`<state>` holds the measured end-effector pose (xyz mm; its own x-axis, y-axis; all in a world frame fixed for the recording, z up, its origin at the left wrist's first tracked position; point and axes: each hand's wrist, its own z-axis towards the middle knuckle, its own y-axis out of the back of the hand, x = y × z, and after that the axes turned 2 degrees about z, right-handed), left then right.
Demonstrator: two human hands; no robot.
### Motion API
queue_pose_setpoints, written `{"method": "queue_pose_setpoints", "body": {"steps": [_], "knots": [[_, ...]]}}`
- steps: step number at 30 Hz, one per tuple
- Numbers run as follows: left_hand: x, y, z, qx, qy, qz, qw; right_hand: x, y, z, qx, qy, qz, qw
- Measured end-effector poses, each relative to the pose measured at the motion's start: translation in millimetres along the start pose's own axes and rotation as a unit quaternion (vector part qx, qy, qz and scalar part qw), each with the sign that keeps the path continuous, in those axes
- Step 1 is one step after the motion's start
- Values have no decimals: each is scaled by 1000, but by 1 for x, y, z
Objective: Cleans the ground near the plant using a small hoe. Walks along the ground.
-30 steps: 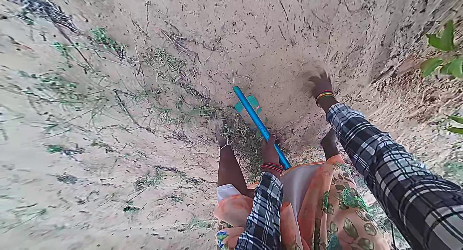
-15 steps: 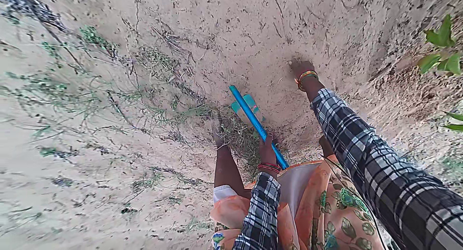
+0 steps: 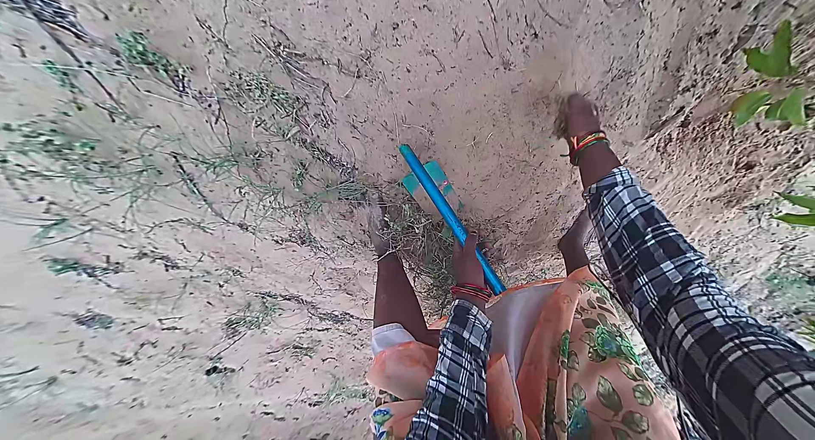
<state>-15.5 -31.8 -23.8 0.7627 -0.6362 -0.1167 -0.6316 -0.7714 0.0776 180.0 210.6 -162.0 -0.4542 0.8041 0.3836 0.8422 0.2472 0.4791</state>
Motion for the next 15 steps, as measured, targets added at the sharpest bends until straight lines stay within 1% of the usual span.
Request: {"method": "queue_pose_setpoints", "body": {"steps": [2, 3, 4, 6, 7, 8, 10, 12, 13, 14, 15], "knots": [[-3, -3, 0, 4, -2, -16, 1000, -13, -3, -6, 57, -33, -128, 990], [-5, -3, -1, 4, -2, -20, 1000, -18, -6, -10, 58, -31, -191, 979], [-5, -3, -2, 1, -1, -23, 1000, -27, -11, -11, 22, -21, -236, 971], [-3, -2, -1, 5, 0, -15, 1000, -43, -25, -19, -69, -9, -249, 966], [-2, -2, 0, 7, -2, -9, 1000, -50, -35, -25, -83, -5, -249, 965], [-1, -2, 1, 8, -2, -4, 1000, -59, -49, -33, -78, 3, -264, 961], [-2, -2, 2, 0, -3, -1, 1000, -79, -73, -50, -33, 55, -333, 941], [-2, -3, 1, -2, 1, 2, 1000, -97, -76, -56, 50, 120, -402, 906], [-1, -3, 1, -2, -2, 3, 1000, -98, -73, -53, 92, 135, -415, 895], [-1, -2, 1, 0, -4, 2, 1000, -95, -66, -50, 124, 138, -404, 896], [-1, -2, 2, 5, -6, 1, 1000, -86, -58, -47, 132, 137, -381, 905]]}}
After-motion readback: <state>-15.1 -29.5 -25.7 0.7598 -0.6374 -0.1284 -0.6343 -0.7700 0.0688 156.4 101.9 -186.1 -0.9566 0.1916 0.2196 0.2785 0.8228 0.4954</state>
